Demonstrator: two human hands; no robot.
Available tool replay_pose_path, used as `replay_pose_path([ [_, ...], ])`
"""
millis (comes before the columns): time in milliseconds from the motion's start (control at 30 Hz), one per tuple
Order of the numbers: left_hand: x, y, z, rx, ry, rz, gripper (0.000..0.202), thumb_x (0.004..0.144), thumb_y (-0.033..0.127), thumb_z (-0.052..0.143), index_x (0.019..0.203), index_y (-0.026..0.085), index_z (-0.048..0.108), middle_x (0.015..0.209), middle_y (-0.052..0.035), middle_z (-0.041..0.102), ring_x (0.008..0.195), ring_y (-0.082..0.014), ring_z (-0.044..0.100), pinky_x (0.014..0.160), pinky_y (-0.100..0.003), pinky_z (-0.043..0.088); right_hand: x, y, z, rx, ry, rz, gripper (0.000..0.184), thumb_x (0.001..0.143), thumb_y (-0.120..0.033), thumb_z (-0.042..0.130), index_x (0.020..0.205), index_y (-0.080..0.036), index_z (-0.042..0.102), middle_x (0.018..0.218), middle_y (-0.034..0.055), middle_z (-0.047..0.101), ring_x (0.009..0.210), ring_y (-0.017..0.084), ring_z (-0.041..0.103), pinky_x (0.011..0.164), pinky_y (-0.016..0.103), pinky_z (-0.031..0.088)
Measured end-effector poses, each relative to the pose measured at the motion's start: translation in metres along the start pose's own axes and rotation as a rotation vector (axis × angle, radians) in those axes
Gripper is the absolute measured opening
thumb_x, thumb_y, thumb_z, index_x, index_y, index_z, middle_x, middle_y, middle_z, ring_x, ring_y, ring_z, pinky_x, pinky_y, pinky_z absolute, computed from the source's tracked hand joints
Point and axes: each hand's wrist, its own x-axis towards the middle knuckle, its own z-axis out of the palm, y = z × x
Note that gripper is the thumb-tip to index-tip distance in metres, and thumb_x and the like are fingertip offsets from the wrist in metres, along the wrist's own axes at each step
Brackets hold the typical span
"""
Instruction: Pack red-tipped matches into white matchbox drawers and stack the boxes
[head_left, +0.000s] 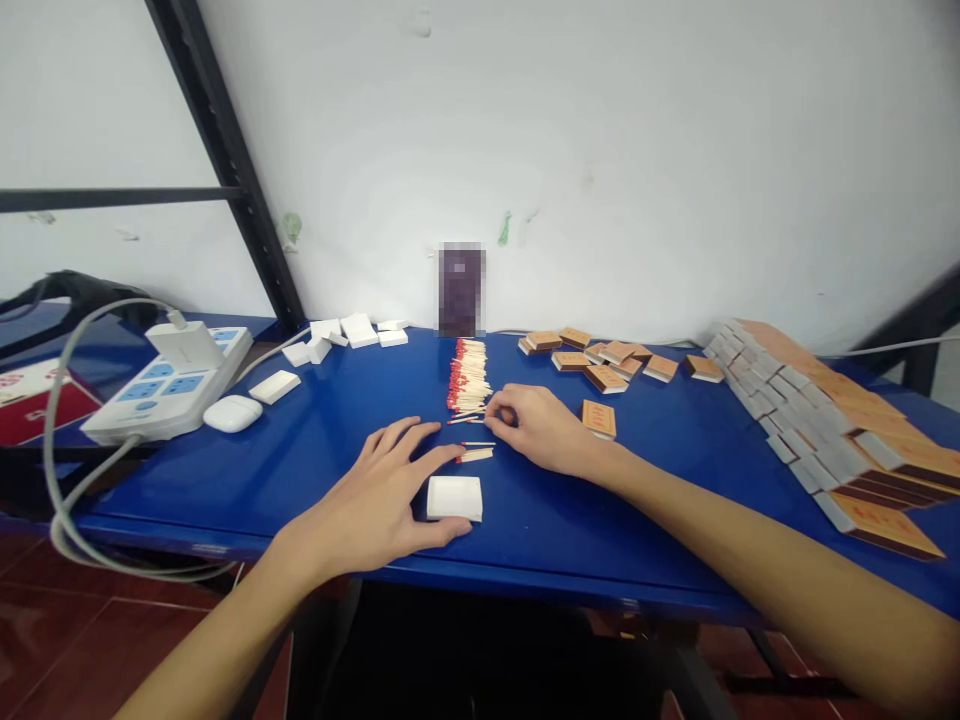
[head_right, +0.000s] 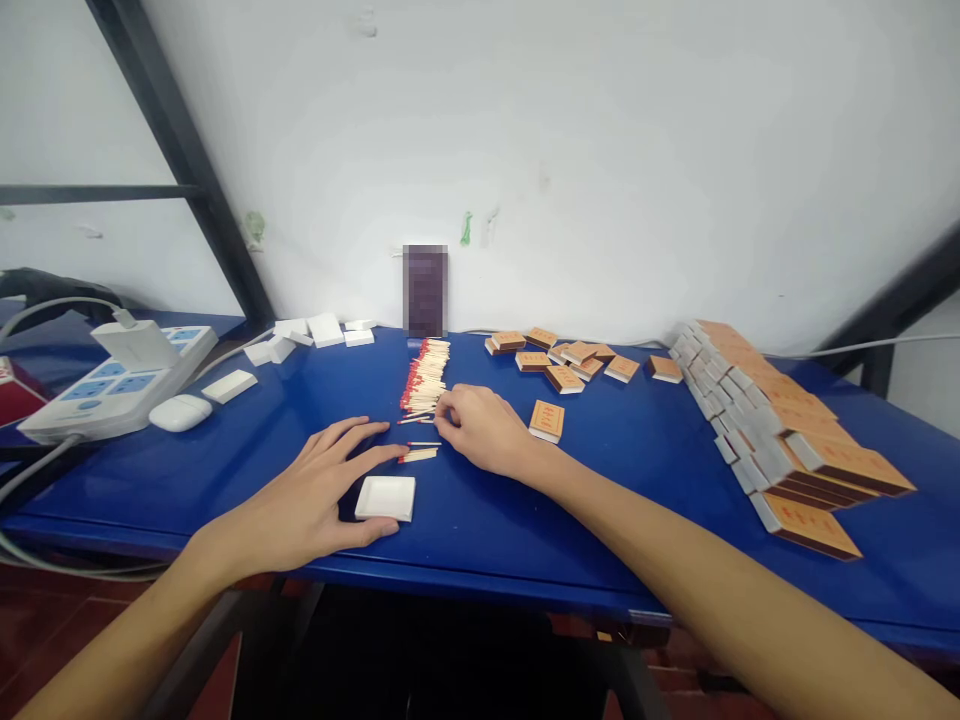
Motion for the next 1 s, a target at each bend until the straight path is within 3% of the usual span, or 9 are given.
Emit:
replay_pose_path([
  [200,0.0,-0.001,0.001,0.0,0.007,-0.001,0.076,0.085,0.07,0.055,0.148,0.03,0.042,0.157,-0.0097,0.035,0.146,-0.0415,0.022,0.113,-0.062,0.03,-0.007,-0.015,-0.009,0.155,-0.097,-0.008,0.013,0.083,-0.019,0.059,0.074,-0.018,0.067,0.068,-0.0022,0.057,0.061,0.01,0.048,0.059,0.024,0.034],
  [300,0.001,-0.001,0.001,0.011,-0.013,-0.015,0.082,0.085,0.072,0.052,0.152,0.028,0.036,0.16,-0.0117,0.031,0.147,-0.0427,0.02,0.113,-0.064,0.027,-0.007,-0.016,-0.009,0.214,-0.06,-0.011,0.012,0.084,-0.018,0.059,0.078,-0.017,0.069,0.061,-0.0041,0.052,0.056,0.009,0.046,0.058,0.024,0.033],
  [533,0.002,0.003,0.0,0.034,-0.067,-0.029,0.079,0.086,0.073,0.048,0.151,0.03,0.037,0.161,-0.0132,0.026,0.149,-0.0413,0.017,0.114,-0.064,0.025,0.007,-0.006,0.008,0.097,0.039,-0.113,0.014,0.088,-0.017,0.058,0.095,-0.016,0.071,0.064,-0.0026,0.053,0.058,0.01,0.044,0.06,0.023,0.032],
  [1000,0.001,0.002,-0.001,0.024,-0.022,-0.004,0.071,0.086,0.07,0.053,0.146,0.032,0.044,0.158,-0.0122,0.034,0.148,-0.0412,0.02,0.114,-0.064,0.026,0.005,-0.004,0.01,0.056,-0.003,-0.129,0.011,0.089,-0.017,0.058,0.088,-0.017,0.069,0.065,-0.0023,0.054,0.06,0.01,0.044,0.06,0.023,0.03],
])
